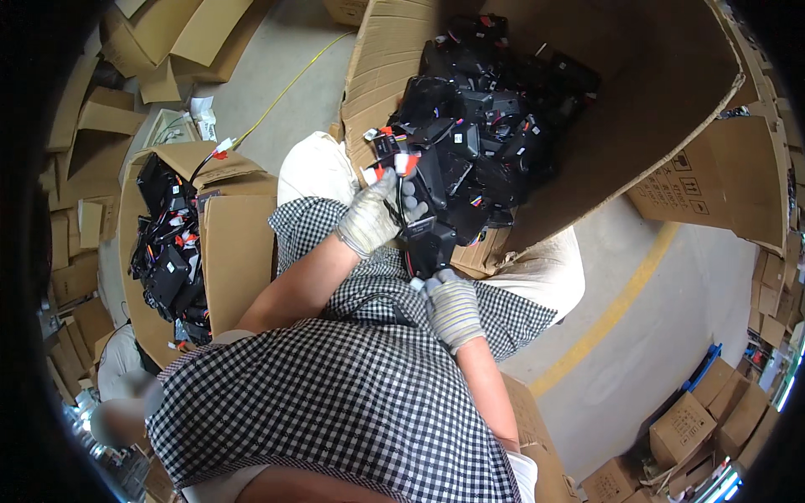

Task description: The person tests digital meter units by taking them from a large box, plugging in their wire connectors to power on the display screens, disconnecting the plugs, and placing the tested units into an adjacent cardboard box.

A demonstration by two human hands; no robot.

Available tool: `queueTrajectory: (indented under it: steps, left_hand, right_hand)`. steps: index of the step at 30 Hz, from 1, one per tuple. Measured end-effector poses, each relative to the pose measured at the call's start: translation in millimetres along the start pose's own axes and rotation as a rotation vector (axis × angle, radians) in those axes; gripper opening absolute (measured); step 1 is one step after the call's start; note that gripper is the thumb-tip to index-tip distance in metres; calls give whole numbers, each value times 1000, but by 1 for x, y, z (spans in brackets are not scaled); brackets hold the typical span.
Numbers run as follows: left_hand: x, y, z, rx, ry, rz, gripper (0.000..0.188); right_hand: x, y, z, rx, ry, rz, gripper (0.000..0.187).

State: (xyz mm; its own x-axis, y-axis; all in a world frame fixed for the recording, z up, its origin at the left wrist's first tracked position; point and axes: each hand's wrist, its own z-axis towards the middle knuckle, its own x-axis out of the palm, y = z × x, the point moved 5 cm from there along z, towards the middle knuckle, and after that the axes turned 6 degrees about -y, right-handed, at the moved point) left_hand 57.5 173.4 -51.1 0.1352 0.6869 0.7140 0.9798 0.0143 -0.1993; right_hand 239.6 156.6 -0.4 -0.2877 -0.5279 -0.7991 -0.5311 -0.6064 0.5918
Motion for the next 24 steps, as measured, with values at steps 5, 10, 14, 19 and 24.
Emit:
queueTrajectory:
  steps: [5,10,14,19,24]
  left_hand:
    - [40,-49,-48,303,101,221,44]
    - [41,-73,-88,446,221,276,53]
    - [19,-68,-96,480,67,714,44]
    - [-35,-28,-95,445,156,1013,29]
    - [-5,-29,-99,851,181,1451,22]
  right_hand:
    - [-64,24,19,-90,-322,-74,11]
    - [-104,56,67,-165,-248,-346,6]
    - [-12,5,80,-128,148,-324,16]
    - [-12,23,61,-44,-127,560,16]
    - [-29,31,44,577,124,1359,31]
